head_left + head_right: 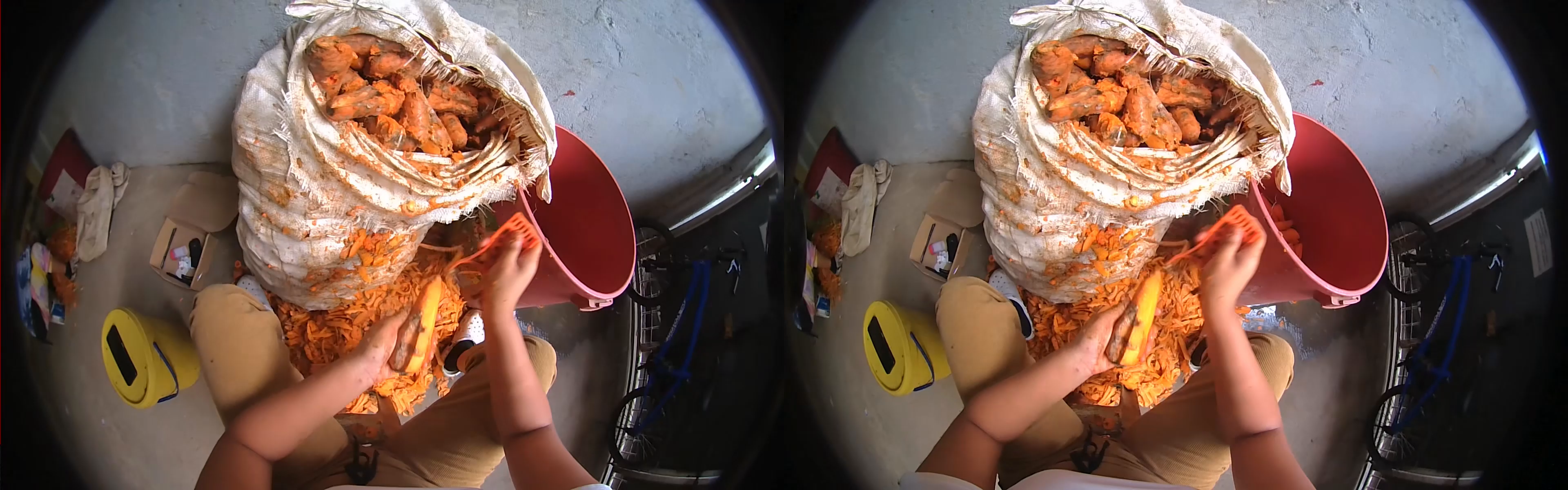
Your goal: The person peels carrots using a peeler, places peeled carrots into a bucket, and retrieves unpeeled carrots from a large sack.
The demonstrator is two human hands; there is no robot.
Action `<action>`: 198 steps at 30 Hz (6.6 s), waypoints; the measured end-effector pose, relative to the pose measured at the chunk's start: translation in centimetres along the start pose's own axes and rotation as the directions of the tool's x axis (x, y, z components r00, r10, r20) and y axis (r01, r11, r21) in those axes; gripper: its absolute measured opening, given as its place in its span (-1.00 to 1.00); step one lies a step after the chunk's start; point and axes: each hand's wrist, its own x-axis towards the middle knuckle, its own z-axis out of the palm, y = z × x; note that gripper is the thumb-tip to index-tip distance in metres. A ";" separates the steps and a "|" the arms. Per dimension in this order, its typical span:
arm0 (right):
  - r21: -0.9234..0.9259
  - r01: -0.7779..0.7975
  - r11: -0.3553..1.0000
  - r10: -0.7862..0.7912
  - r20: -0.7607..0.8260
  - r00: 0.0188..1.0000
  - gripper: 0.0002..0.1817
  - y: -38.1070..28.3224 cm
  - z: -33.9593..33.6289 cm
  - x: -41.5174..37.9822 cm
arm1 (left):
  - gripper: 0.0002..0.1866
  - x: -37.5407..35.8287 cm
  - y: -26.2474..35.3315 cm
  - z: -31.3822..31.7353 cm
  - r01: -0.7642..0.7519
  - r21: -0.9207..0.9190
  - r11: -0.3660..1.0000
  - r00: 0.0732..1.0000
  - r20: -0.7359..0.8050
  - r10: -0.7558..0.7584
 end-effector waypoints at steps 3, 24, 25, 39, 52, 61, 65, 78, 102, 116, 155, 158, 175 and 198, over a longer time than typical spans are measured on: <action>0.048 -0.042 0.998 0.042 0.011 0.999 -0.87 -1.0 -0.1 -0.4 | -0.56 0.1 0.5 -0.4 -0.004 -0.025 1.000 0.999 -0.042 0.003; -0.165 -0.039 0.986 0.055 0.091 0.994 -0.88 2.3 0.6 -0.8 | -0.58 0.3 0.5 0.1 -0.033 0.138 0.990 0.999 0.004 0.033; -0.178 -0.039 0.983 0.055 0.086 0.995 -0.87 2.5 0.7 -0.6 | -0.58 0.5 0.7 0.0 -0.044 0.144 0.989 0.999 0.017 0.042; 0.087 -0.126 0.988 0.091 0.329 0.940 -0.73 -0.6 1.6 -4.2 | -0.60 -0.9 1.2 -1.0 -0.039 0.202 0.979 0.982 -0.171 0.074; 0.115 -0.160 0.980 0.149 0.100 0.984 -0.83 -0.1 -0.2 -1.0 | -0.61 -0.1 1.8 -1.8 -0.055 -0.127 0.990 0.997 0.052 0.063; 0.065 -0.275 0.959 0.220 0.441 0.870 -0.79 -0.8 2.7 -7.3 | -0.65 0.9 1.7 -0.2 -0.123 -0.182 0.976 0.992 0.018 0.129; -0.055 -0.107 0.993 0.121 0.418 0.900 -0.81 -0.4 2.6 -7.4 | -0.66 0.4 1.5 0.6 -0.173 -0.225 0.959 0.982 0.035 0.185; 0.015 -0.202 0.979 0.203 -0.031 0.979 -0.85 1.9 1.2 -3.4 | -0.64 0.4 2.6 0.8 -0.273 -0.313 0.910 0.872 0.320 0.371; -0.159 -0.009 0.987 0.047 0.234 0.971 -0.82 2.9 1.2 -3.9 | -0.63 0.0 0.7 -0.1 -0.118 -0.083 0.990 0.993 -0.013 0.118; 0.110 -0.046 0.993 0.036 0.092 0.995 -0.78 -2.7 0.1 -0.9 | -0.46 0.4 1.6 -0.6 -0.130 -0.049 0.990 0.986 -0.111 0.124; -0.084 -0.090 0.992 0.118 0.446 0.887 -0.78 -0.8 2.7 -6.6 | -0.69 0.6 1.5 1.8 -0.258 -0.185 0.948 0.965 -0.095 0.244; -0.158 -0.106 0.982 0.162 0.406 0.899 -0.79 -0.3 2.7 -6.8 | -0.67 0.5 1.5 1.1 -0.230 -0.134 0.964 0.972 -0.070 0.223; -0.210 -0.076 0.975 0.151 0.369 0.917 -0.83 1.6 2.2 -5.3 | -0.67 1.2 3.3 1.1 -0.126 -0.092 0.988 0.986 0.094 0.135; -0.017 -0.330 0.944 0.329 -0.016 0.944 -0.93 3.1 1.9 -4.1 | -0.57 2.2 0.8 0.2 -0.408 0.032 0.913 0.909 -0.079 0.409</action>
